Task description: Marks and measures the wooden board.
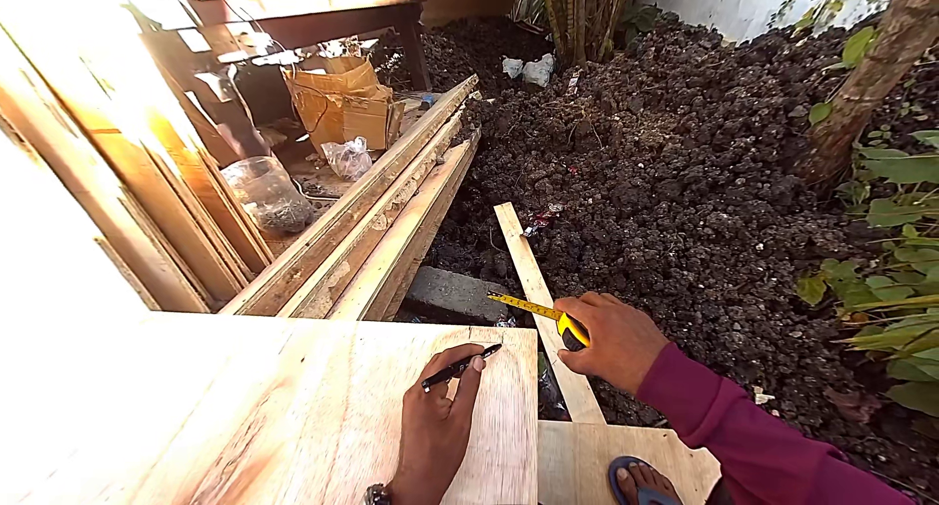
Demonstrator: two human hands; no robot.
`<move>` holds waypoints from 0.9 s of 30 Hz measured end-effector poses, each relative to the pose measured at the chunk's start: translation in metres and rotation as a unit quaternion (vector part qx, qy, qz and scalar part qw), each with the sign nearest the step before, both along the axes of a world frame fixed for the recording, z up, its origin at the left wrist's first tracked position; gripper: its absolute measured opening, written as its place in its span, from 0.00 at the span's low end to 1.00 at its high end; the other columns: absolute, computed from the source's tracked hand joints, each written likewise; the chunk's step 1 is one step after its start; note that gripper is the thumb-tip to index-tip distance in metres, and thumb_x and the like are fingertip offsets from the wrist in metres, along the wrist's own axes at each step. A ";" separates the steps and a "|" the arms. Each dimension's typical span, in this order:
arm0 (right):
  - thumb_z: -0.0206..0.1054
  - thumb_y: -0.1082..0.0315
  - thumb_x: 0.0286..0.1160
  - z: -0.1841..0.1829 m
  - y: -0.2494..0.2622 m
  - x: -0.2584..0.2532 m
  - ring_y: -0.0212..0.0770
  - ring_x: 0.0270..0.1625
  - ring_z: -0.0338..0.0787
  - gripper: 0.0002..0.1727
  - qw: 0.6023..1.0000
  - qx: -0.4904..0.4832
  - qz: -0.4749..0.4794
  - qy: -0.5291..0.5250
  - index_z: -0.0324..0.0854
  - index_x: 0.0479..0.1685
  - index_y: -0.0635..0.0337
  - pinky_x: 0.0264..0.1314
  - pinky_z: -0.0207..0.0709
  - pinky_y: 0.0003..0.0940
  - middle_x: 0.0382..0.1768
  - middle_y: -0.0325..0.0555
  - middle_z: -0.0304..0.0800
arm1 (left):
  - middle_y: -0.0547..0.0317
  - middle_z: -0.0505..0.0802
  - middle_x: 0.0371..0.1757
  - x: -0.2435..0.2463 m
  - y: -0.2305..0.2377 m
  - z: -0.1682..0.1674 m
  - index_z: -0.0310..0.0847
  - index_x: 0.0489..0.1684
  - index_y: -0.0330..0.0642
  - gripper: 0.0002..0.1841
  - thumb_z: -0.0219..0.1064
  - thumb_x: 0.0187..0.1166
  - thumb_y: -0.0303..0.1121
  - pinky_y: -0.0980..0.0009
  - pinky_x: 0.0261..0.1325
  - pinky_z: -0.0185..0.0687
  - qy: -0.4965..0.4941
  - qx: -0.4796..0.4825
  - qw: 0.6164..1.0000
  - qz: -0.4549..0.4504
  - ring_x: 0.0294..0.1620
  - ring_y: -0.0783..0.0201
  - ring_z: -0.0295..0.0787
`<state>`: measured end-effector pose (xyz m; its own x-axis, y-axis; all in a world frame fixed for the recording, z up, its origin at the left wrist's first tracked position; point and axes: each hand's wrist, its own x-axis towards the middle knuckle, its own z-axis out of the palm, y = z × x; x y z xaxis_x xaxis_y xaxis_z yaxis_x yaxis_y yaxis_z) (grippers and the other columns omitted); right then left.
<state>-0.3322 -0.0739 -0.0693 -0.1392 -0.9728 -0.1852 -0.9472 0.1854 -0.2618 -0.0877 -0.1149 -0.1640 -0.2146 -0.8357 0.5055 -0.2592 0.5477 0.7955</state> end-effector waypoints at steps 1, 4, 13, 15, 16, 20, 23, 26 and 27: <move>0.79 0.46 0.65 0.000 0.000 0.000 0.47 0.66 0.85 0.36 1.000 0.000 0.000 -0.001 0.78 0.79 0.35 0.59 0.83 0.47 0.61 0.42 0.86 | 0.67 0.96 0.44 -0.001 0.000 -0.001 0.92 0.48 0.46 0.12 0.62 0.83 0.39 0.73 0.51 0.91 -0.002 0.002 1.000 -0.004 0.44 0.70 0.94; 0.80 0.47 0.64 0.000 0.001 0.000 0.47 0.65 0.85 0.35 1.000 -0.008 0.000 -0.005 0.79 0.77 0.36 0.57 0.83 0.47 0.61 0.42 0.87 | 0.67 0.96 0.45 -0.004 0.002 -0.001 0.91 0.49 0.46 0.12 0.62 0.83 0.38 0.74 0.52 0.91 -0.006 0.007 1.000 -0.013 0.45 0.70 0.94; 0.79 0.46 0.65 0.000 0.001 0.000 0.47 0.66 0.85 0.35 1.000 -0.002 0.003 -0.006 0.79 0.77 0.36 0.58 0.83 0.47 0.61 0.42 0.86 | 0.67 0.96 0.45 -0.005 0.003 0.001 0.91 0.50 0.46 0.12 0.62 0.83 0.38 0.74 0.52 0.91 -0.013 0.008 1.000 -0.018 0.45 0.70 0.94; 0.79 0.47 0.65 0.001 0.001 0.000 0.47 0.67 0.85 0.35 1.000 0.000 0.001 -0.007 0.79 0.78 0.36 0.59 0.83 0.48 0.61 0.42 0.86 | 0.66 0.96 0.45 -0.007 0.005 0.001 0.92 0.49 0.45 0.12 0.63 0.83 0.38 0.74 0.52 0.91 -0.005 0.010 1.000 -0.028 0.46 0.70 0.94; 0.79 0.46 0.65 0.001 0.001 0.000 0.47 0.67 0.85 0.35 1.000 0.001 0.001 -0.008 0.79 0.78 0.35 0.59 0.83 0.48 0.62 0.42 0.86 | 0.65 0.96 0.45 -0.008 0.005 0.001 0.92 0.49 0.45 0.12 0.63 0.83 0.37 0.73 0.53 0.92 0.000 0.011 0.999 -0.031 0.46 0.69 0.94; 0.79 0.46 0.65 0.001 0.000 0.001 0.47 0.66 0.85 0.35 1.000 0.002 0.004 -0.006 0.79 0.78 0.36 0.59 0.83 0.47 0.61 0.42 0.86 | 0.64 0.96 0.46 -0.010 0.006 0.001 0.92 0.51 0.44 0.12 0.63 0.83 0.37 0.72 0.54 0.92 0.012 0.023 0.999 -0.044 0.48 0.67 0.95; 0.79 0.46 0.66 0.001 0.000 0.001 0.47 0.66 0.85 0.35 1.000 0.002 0.005 -0.005 0.79 0.78 0.36 0.59 0.83 0.47 0.61 0.42 0.86 | 0.62 0.97 0.47 -0.013 0.008 0.001 0.92 0.51 0.43 0.12 0.64 0.83 0.36 0.71 0.55 0.92 0.022 0.039 0.997 -0.055 0.49 0.65 0.95; 0.79 0.46 0.65 0.001 0.001 0.001 0.47 0.66 0.85 0.35 1.000 -0.001 0.005 -0.003 0.79 0.78 0.36 0.59 0.83 0.47 0.61 0.42 0.86 | 0.62 0.97 0.48 -0.016 0.009 0.000 0.92 0.52 0.44 0.12 0.64 0.83 0.37 0.71 0.56 0.92 0.021 0.041 0.997 -0.063 0.50 0.65 0.95; 0.79 0.46 0.65 0.001 0.001 0.001 0.47 0.66 0.85 0.35 1.000 -0.002 0.005 -0.002 0.79 0.77 0.36 0.59 0.83 0.47 0.61 0.42 0.86 | 0.62 0.97 0.48 -0.016 0.009 0.000 0.92 0.52 0.44 0.12 0.64 0.83 0.37 0.71 0.57 0.92 0.022 0.042 0.997 -0.066 0.50 0.65 0.95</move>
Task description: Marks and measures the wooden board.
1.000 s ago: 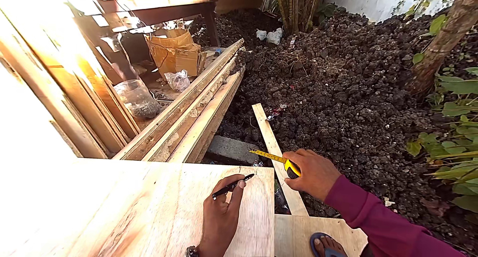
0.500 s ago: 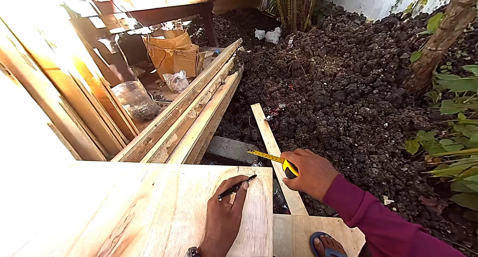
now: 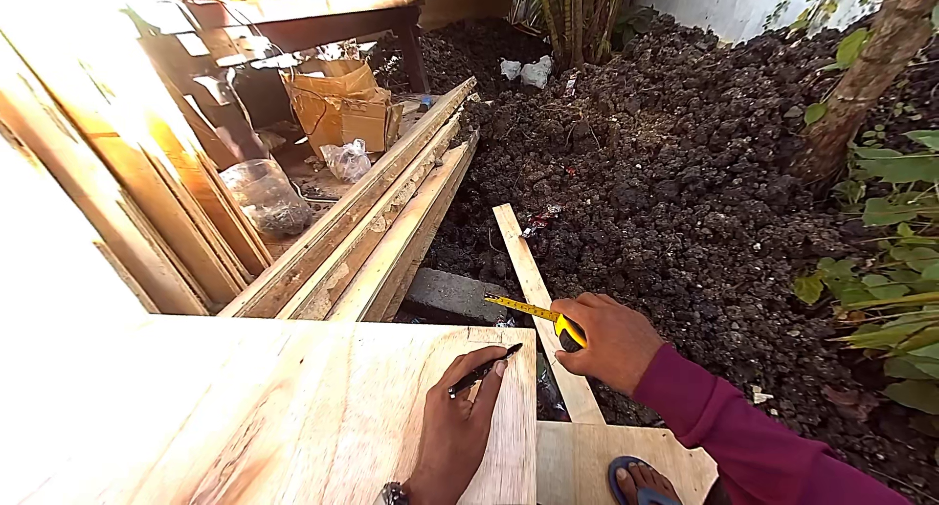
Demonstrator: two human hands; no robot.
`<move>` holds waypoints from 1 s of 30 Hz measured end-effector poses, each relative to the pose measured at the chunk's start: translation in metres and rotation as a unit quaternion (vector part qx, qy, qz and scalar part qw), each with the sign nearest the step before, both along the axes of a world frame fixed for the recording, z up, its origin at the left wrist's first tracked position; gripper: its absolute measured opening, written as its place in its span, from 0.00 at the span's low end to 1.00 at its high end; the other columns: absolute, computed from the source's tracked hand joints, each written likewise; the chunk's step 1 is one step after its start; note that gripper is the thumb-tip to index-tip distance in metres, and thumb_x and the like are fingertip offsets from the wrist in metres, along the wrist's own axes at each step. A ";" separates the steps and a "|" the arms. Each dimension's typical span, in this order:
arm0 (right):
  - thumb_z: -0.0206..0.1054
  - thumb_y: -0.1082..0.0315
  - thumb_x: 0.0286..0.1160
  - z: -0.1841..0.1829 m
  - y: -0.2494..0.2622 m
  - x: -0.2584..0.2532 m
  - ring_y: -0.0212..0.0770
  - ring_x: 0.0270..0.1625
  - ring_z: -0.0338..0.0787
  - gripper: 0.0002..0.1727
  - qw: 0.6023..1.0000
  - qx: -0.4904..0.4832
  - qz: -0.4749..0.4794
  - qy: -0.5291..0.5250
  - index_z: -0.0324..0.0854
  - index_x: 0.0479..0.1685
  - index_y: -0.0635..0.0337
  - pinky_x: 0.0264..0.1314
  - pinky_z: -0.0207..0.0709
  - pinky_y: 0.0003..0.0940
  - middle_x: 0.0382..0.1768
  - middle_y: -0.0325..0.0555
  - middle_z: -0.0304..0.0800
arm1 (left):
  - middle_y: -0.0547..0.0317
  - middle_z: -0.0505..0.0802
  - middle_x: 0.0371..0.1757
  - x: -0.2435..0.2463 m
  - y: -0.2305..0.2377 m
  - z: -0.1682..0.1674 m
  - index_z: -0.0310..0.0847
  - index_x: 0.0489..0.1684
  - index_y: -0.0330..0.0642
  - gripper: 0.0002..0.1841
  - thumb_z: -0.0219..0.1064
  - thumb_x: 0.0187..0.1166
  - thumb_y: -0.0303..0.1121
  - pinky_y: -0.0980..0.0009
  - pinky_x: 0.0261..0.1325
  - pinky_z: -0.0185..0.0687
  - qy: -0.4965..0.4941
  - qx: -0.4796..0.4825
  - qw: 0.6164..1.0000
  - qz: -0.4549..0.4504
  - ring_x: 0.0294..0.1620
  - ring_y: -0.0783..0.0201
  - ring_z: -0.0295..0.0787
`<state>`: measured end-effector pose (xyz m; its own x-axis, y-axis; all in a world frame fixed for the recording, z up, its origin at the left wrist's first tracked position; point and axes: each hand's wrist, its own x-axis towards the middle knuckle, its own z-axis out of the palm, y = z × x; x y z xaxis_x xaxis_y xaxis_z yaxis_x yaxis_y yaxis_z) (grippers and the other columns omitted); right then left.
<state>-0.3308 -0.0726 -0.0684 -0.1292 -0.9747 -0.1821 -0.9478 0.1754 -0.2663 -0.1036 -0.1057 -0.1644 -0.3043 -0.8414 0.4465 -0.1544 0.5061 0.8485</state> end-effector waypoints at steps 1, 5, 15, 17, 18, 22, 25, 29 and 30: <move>0.79 0.46 0.65 0.000 0.000 0.000 0.47 0.66 0.85 0.35 1.000 0.000 0.000 0.001 0.79 0.78 0.35 0.59 0.83 0.47 0.61 0.42 0.86 | 0.62 0.97 0.48 0.000 0.000 0.000 0.92 0.52 0.44 0.12 0.64 0.83 0.37 0.71 0.57 0.92 0.000 0.002 1.000 -0.001 0.50 0.65 0.95; 0.79 0.46 0.65 0.000 0.001 0.000 0.47 0.66 0.84 0.35 1.000 0.001 -0.001 0.000 0.79 0.78 0.36 0.58 0.83 0.47 0.61 0.42 0.86 | 0.61 0.97 0.49 0.000 0.001 -0.002 0.92 0.53 0.44 0.12 0.65 0.84 0.37 0.70 0.58 0.92 0.004 0.008 1.000 -0.017 0.51 0.64 0.95; 0.79 0.46 0.65 0.002 0.002 0.000 0.47 0.66 0.84 0.36 1.000 -0.001 -0.004 -0.010 0.79 0.78 0.36 0.59 0.83 0.47 0.61 0.42 0.86 | 0.59 0.96 0.51 -0.003 0.002 0.000 0.92 0.54 0.42 0.12 0.66 0.84 0.36 0.69 0.59 0.92 0.015 0.020 0.999 -0.039 0.52 0.63 0.95; 0.79 0.46 0.65 0.002 0.002 0.000 0.46 0.67 0.84 0.36 1.000 0.001 -0.002 -0.008 0.78 0.79 0.36 0.59 0.83 0.47 0.62 0.42 0.86 | 0.59 0.96 0.50 -0.003 0.001 0.001 0.92 0.54 0.43 0.12 0.65 0.84 0.36 0.69 0.60 0.92 0.014 0.020 0.999 -0.042 0.52 0.62 0.95; 0.79 0.46 0.65 0.002 0.002 0.000 0.47 0.67 0.84 0.36 1.000 0.002 -0.001 -0.008 0.78 0.79 0.36 0.59 0.83 0.47 0.62 0.42 0.86 | 0.59 0.97 0.50 -0.003 0.001 0.001 0.92 0.55 0.42 0.12 0.65 0.84 0.36 0.68 0.60 0.92 0.015 0.020 0.999 -0.046 0.53 0.62 0.95; 0.79 0.45 0.65 0.003 0.002 0.000 0.46 0.66 0.84 0.37 1.000 0.005 -0.002 -0.006 0.78 0.79 0.36 0.59 0.83 0.47 0.62 0.42 0.85 | 0.58 0.96 0.52 -0.004 0.002 0.002 0.91 0.55 0.41 0.12 0.65 0.84 0.35 0.67 0.61 0.92 0.021 0.030 0.998 -0.058 0.54 0.61 0.95; 0.79 0.45 0.65 0.003 0.002 -0.001 0.47 0.67 0.84 0.36 1.000 0.005 -0.001 -0.008 0.78 0.79 0.36 0.60 0.83 0.47 0.61 0.42 0.85 | 0.57 0.96 0.52 -0.004 0.002 0.003 0.92 0.55 0.41 0.12 0.66 0.84 0.36 0.68 0.61 0.92 0.022 0.031 0.998 -0.057 0.53 0.61 0.95; 0.79 0.46 0.65 0.002 0.003 -0.002 0.46 0.66 0.84 0.36 1.000 -0.001 -0.001 -0.010 0.78 0.79 0.36 0.60 0.83 0.47 0.61 0.42 0.86 | 0.58 0.97 0.50 -0.003 0.001 0.003 0.92 0.54 0.41 0.12 0.66 0.84 0.36 0.69 0.59 0.92 0.026 0.026 0.998 -0.051 0.51 0.62 0.95; 0.79 0.46 0.65 0.002 0.003 -0.003 0.46 0.66 0.84 0.36 1.000 -0.002 -0.002 -0.011 0.79 0.78 0.36 0.60 0.83 0.47 0.61 0.42 0.86 | 0.58 0.97 0.49 -0.003 0.001 0.004 0.92 0.53 0.41 0.12 0.66 0.84 0.36 0.69 0.58 0.92 0.027 0.025 0.998 -0.046 0.51 0.62 0.95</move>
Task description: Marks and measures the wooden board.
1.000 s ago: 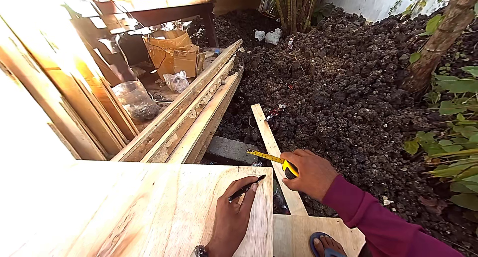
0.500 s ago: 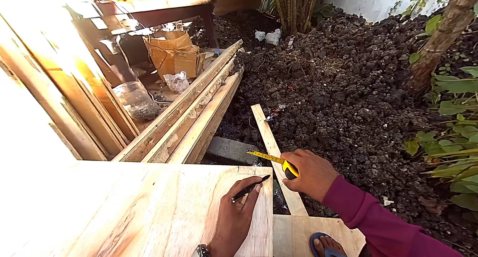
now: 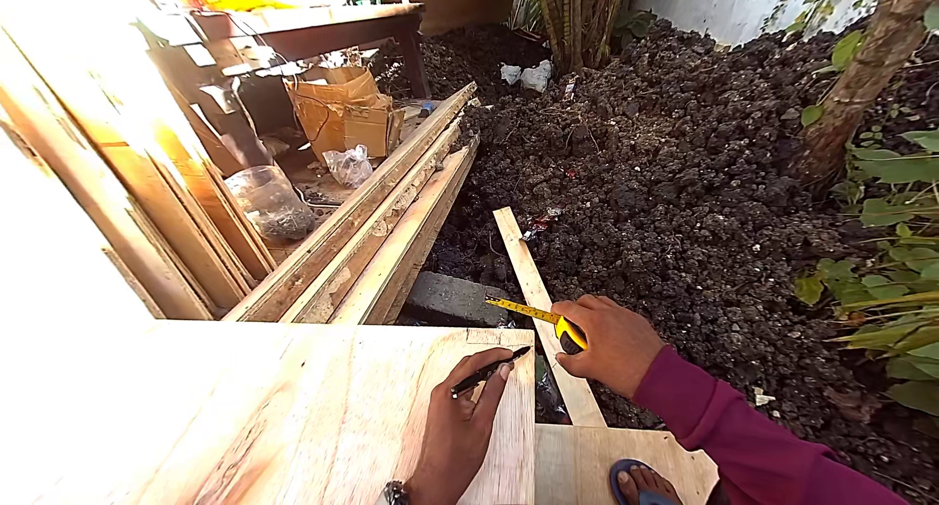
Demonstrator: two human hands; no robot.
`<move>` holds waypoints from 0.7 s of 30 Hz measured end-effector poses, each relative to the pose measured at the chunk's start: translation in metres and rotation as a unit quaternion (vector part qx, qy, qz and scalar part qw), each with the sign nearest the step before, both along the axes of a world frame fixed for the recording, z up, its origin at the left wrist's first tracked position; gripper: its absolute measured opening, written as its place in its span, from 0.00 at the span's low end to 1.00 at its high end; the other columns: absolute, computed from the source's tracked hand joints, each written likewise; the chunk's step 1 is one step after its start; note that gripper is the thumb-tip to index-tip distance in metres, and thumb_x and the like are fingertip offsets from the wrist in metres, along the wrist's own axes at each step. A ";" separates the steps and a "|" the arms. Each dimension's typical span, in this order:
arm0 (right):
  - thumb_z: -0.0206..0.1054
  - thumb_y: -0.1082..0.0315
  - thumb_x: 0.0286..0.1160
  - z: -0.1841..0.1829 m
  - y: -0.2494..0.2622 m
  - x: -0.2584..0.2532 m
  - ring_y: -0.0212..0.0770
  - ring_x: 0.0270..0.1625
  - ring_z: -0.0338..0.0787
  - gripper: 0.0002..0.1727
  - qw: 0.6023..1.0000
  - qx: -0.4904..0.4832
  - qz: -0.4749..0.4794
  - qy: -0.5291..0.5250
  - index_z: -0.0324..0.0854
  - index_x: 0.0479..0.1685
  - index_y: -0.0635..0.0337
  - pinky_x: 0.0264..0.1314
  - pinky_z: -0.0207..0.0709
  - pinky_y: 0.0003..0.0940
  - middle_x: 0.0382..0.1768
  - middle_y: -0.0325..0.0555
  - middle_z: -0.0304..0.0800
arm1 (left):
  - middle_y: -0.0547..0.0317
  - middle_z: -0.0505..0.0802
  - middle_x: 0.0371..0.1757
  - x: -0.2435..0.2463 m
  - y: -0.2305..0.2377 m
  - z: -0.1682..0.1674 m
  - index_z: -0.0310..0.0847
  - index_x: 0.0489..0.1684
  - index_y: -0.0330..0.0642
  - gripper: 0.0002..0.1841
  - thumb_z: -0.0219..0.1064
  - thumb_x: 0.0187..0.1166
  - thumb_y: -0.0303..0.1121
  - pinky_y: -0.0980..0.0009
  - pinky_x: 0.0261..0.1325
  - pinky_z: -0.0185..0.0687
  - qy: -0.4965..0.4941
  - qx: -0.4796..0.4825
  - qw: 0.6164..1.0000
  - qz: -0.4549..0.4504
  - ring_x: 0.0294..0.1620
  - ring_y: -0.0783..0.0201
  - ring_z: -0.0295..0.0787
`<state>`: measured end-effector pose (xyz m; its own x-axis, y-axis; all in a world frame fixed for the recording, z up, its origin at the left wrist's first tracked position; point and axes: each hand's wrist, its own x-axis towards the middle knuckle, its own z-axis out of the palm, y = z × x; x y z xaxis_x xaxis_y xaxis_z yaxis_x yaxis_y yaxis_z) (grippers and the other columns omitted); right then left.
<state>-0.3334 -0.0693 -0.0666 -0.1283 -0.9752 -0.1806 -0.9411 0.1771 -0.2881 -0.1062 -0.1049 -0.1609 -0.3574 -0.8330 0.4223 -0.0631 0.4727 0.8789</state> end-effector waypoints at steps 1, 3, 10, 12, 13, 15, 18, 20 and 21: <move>0.79 0.46 0.65 0.000 0.000 0.000 0.46 0.67 0.84 0.36 1.000 0.001 -0.001 0.000 0.79 0.78 0.36 0.60 0.83 0.47 0.61 0.42 0.86 | 0.59 0.97 0.48 0.000 0.000 0.000 0.92 0.53 0.42 0.12 0.66 0.84 0.36 0.69 0.57 0.92 -0.001 0.000 1.000 0.003 0.50 0.62 0.95; 0.79 0.47 0.65 0.001 0.001 0.000 0.46 0.66 0.84 0.35 1.000 0.001 -0.002 0.000 0.79 0.78 0.36 0.59 0.83 0.47 0.60 0.42 0.86 | 0.59 0.97 0.49 0.000 0.000 0.000 0.92 0.53 0.42 0.12 0.65 0.84 0.36 0.69 0.58 0.92 0.000 0.002 1.000 0.002 0.51 0.62 0.95; 0.79 0.46 0.65 0.001 -0.001 0.002 0.47 0.66 0.84 0.35 1.000 0.007 0.000 0.004 0.79 0.78 0.35 0.58 0.83 0.47 0.61 0.42 0.86 | 0.57 0.97 0.51 -0.001 0.000 -0.001 0.91 0.55 0.41 0.12 0.65 0.84 0.35 0.68 0.60 0.92 -0.004 0.006 1.000 -0.010 0.53 0.61 0.95; 0.79 0.45 0.65 0.001 -0.002 0.002 0.46 0.66 0.84 0.36 1.000 0.005 0.001 0.006 0.79 0.78 0.36 0.59 0.83 0.47 0.61 0.42 0.86 | 0.57 0.96 0.52 0.000 -0.001 -0.001 0.91 0.55 0.41 0.12 0.65 0.84 0.35 0.67 0.61 0.92 -0.001 0.010 1.000 -0.015 0.54 0.60 0.95; 0.79 0.45 0.65 0.001 -0.002 0.002 0.46 0.66 0.84 0.36 1.000 0.007 0.001 0.006 0.78 0.79 0.36 0.59 0.83 0.47 0.62 0.42 0.86 | 0.56 0.96 0.53 -0.001 -0.001 -0.001 0.91 0.55 0.40 0.12 0.66 0.85 0.35 0.66 0.61 0.92 0.002 0.013 1.000 -0.018 0.54 0.59 0.95; 0.79 0.45 0.65 0.000 -0.001 0.002 0.46 0.66 0.84 0.36 1.000 0.005 0.001 0.005 0.79 0.78 0.36 0.59 0.83 0.47 0.61 0.42 0.86 | 0.57 0.97 0.52 0.000 -0.001 0.000 0.91 0.55 0.41 0.12 0.66 0.84 0.35 0.67 0.60 0.92 0.001 0.010 1.000 -0.013 0.54 0.59 0.95; 0.79 0.45 0.65 0.000 -0.001 0.001 0.46 0.66 0.84 0.36 1.000 0.005 -0.001 0.005 0.79 0.78 0.35 0.59 0.83 0.47 0.61 0.42 0.86 | 0.60 0.97 0.49 0.001 -0.002 0.002 0.92 0.53 0.43 0.12 0.65 0.84 0.36 0.69 0.58 0.92 -0.012 0.001 1.000 0.010 0.51 0.63 0.95; 0.79 0.45 0.65 0.001 -0.001 0.001 0.46 0.65 0.85 0.36 1.000 0.003 -0.002 0.006 0.79 0.78 0.35 0.58 0.83 0.46 0.61 0.42 0.86 | 0.60 0.97 0.48 0.002 -0.002 0.003 0.92 0.52 0.43 0.12 0.65 0.83 0.35 0.69 0.56 0.92 -0.009 0.000 1.000 0.021 0.50 0.63 0.95; 0.79 0.46 0.65 0.001 0.000 0.001 0.46 0.66 0.85 0.36 1.000 0.001 -0.002 0.007 0.79 0.78 0.36 0.58 0.83 0.46 0.61 0.42 0.86 | 0.59 0.97 0.47 0.003 -0.003 0.003 0.92 0.52 0.42 0.11 0.64 0.83 0.35 0.69 0.56 0.92 -0.006 -0.001 1.000 0.025 0.50 0.62 0.95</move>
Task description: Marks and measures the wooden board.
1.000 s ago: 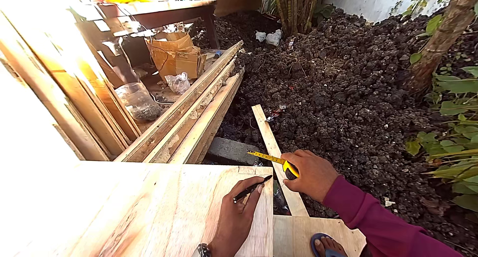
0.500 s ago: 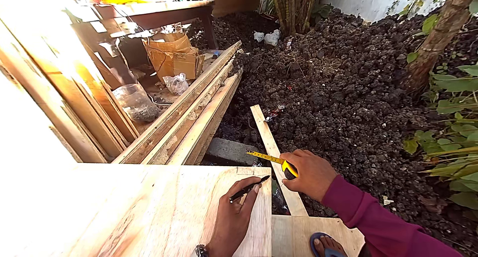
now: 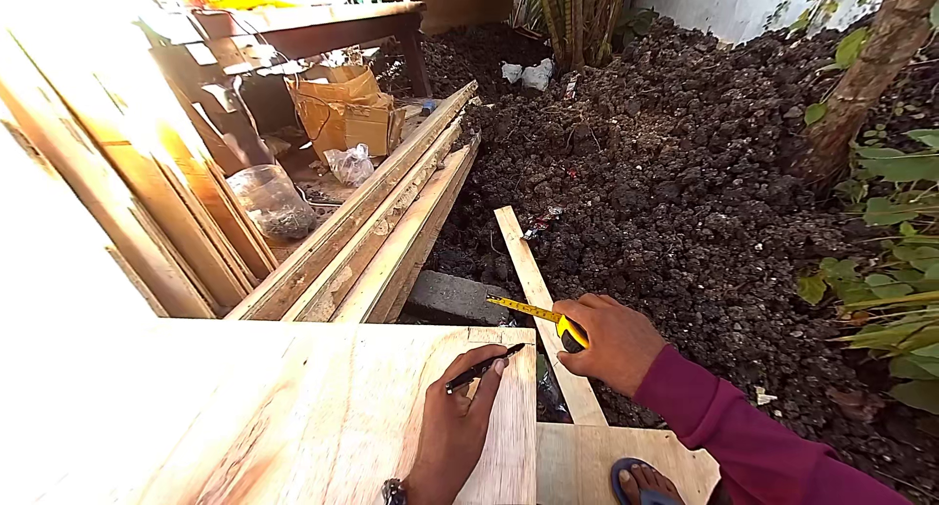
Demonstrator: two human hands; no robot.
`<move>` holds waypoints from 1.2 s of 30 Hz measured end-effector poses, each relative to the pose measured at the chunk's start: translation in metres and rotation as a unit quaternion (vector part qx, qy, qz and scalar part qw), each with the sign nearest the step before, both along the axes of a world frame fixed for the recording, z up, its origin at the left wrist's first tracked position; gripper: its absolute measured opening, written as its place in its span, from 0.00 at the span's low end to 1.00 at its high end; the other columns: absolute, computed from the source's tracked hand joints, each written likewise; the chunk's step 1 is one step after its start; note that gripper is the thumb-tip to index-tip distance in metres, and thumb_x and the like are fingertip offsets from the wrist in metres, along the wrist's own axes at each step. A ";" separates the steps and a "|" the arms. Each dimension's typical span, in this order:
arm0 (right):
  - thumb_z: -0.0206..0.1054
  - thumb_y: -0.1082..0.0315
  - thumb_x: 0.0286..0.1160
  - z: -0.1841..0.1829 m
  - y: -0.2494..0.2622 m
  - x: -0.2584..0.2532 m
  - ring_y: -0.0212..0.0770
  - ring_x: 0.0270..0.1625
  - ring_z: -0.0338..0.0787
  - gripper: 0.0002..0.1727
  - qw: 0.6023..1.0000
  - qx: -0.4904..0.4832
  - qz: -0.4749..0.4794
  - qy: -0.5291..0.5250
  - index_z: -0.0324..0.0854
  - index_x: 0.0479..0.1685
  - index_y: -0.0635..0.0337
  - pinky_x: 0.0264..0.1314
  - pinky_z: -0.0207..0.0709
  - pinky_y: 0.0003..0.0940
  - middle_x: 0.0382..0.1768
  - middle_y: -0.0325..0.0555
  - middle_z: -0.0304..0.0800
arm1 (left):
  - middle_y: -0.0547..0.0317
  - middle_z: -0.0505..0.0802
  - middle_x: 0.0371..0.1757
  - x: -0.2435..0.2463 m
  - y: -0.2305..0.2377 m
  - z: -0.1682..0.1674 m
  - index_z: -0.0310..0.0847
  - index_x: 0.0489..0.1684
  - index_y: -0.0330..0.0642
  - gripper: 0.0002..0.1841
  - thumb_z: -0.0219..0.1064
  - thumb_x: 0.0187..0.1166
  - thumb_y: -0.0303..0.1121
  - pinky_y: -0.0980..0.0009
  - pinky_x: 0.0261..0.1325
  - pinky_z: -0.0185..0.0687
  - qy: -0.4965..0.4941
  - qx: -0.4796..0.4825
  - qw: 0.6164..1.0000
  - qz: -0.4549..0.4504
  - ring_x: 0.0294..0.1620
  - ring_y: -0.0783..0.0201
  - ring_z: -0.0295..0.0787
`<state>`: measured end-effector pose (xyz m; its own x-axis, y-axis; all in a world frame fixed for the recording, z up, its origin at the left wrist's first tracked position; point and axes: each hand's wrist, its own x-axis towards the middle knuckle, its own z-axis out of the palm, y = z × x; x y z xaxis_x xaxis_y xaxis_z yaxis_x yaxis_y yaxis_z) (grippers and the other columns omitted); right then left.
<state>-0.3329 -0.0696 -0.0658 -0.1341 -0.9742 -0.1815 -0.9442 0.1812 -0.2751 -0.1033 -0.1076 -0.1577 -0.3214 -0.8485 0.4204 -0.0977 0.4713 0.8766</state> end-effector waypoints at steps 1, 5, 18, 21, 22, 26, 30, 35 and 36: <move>0.79 0.46 0.64 0.000 0.000 0.000 0.46 0.66 0.85 0.36 1.000 -0.001 -0.001 -0.001 0.79 0.78 0.36 0.58 0.83 0.47 0.61 0.42 0.86 | 0.59 0.97 0.47 0.001 0.000 0.000 0.92 0.52 0.42 0.11 0.64 0.83 0.35 0.69 0.56 0.92 -0.001 -0.001 1.000 0.002 0.49 0.62 0.95; 0.79 0.46 0.65 0.000 0.000 -0.001 0.46 0.65 0.85 0.36 1.000 0.001 -0.002 -0.002 0.79 0.78 0.36 0.58 0.83 0.46 0.60 0.41 0.86 | 0.61 0.97 0.47 0.004 -0.002 -0.001 0.92 0.52 0.43 0.12 0.64 0.83 0.36 0.69 0.55 0.92 -0.009 -0.005 1.000 0.017 0.49 0.63 0.95; 0.80 0.46 0.64 -0.002 -0.001 -0.002 0.46 0.66 0.85 0.36 1.000 -0.006 -0.001 -0.002 0.79 0.78 0.36 0.58 0.83 0.47 0.60 0.43 0.86 | 0.64 0.97 0.43 0.020 -0.010 0.002 0.92 0.49 0.45 0.12 0.62 0.83 0.37 0.70 0.50 0.93 -0.028 -0.022 0.997 0.067 0.44 0.65 0.96; 0.80 0.46 0.64 -0.001 -0.001 -0.003 0.46 0.66 0.85 0.36 1.000 -0.004 -0.002 -0.003 0.79 0.77 0.36 0.58 0.83 0.47 0.61 0.42 0.87 | 0.65 0.97 0.43 0.020 -0.010 0.002 0.92 0.48 0.46 0.12 0.62 0.83 0.38 0.71 0.49 0.92 -0.032 -0.025 0.997 0.071 0.43 0.66 0.96; 0.80 0.46 0.64 -0.001 -0.001 -0.003 0.46 0.66 0.85 0.36 1.000 -0.004 -0.001 -0.004 0.79 0.77 0.36 0.58 0.83 0.47 0.61 0.42 0.87 | 0.64 0.97 0.42 0.019 -0.010 0.002 0.92 0.48 0.45 0.12 0.62 0.83 0.38 0.72 0.49 0.92 -0.031 -0.025 0.997 0.071 0.43 0.66 0.95; 0.80 0.47 0.65 -0.001 -0.001 -0.003 0.46 0.67 0.85 0.35 1.000 -0.002 0.000 -0.005 0.79 0.77 0.36 0.59 0.83 0.47 0.61 0.42 0.86 | 0.63 0.98 0.44 0.016 -0.008 0.003 0.92 0.49 0.44 0.12 0.62 0.84 0.37 0.70 0.51 0.93 -0.022 -0.021 0.998 0.058 0.45 0.64 0.96; 0.79 0.47 0.65 -0.001 -0.001 -0.003 0.47 0.65 0.85 0.35 1.000 -0.002 0.001 -0.007 0.79 0.77 0.36 0.58 0.83 0.47 0.60 0.42 0.86 | 0.61 0.97 0.46 0.003 0.000 0.003 0.92 0.51 0.43 0.12 0.63 0.83 0.35 0.69 0.55 0.93 -0.015 -0.007 1.000 0.027 0.48 0.63 0.96; 0.79 0.47 0.66 0.001 -0.002 -0.001 0.47 0.67 0.84 0.36 1.000 0.005 0.003 -0.009 0.78 0.79 0.36 0.59 0.83 0.47 0.62 0.43 0.86 | 0.59 0.97 0.48 -0.005 0.004 0.003 0.92 0.52 0.42 0.12 0.64 0.83 0.34 0.68 0.56 0.93 -0.004 -0.003 1.000 0.006 0.50 0.61 0.96; 0.79 0.47 0.66 0.001 -0.002 -0.001 0.47 0.67 0.84 0.35 1.000 0.004 0.003 -0.010 0.79 0.78 0.37 0.59 0.83 0.47 0.61 0.43 0.86 | 0.59 0.97 0.48 -0.005 0.004 0.002 0.92 0.52 0.42 0.12 0.64 0.83 0.34 0.68 0.57 0.93 -0.004 -0.003 1.000 0.003 0.51 0.61 0.96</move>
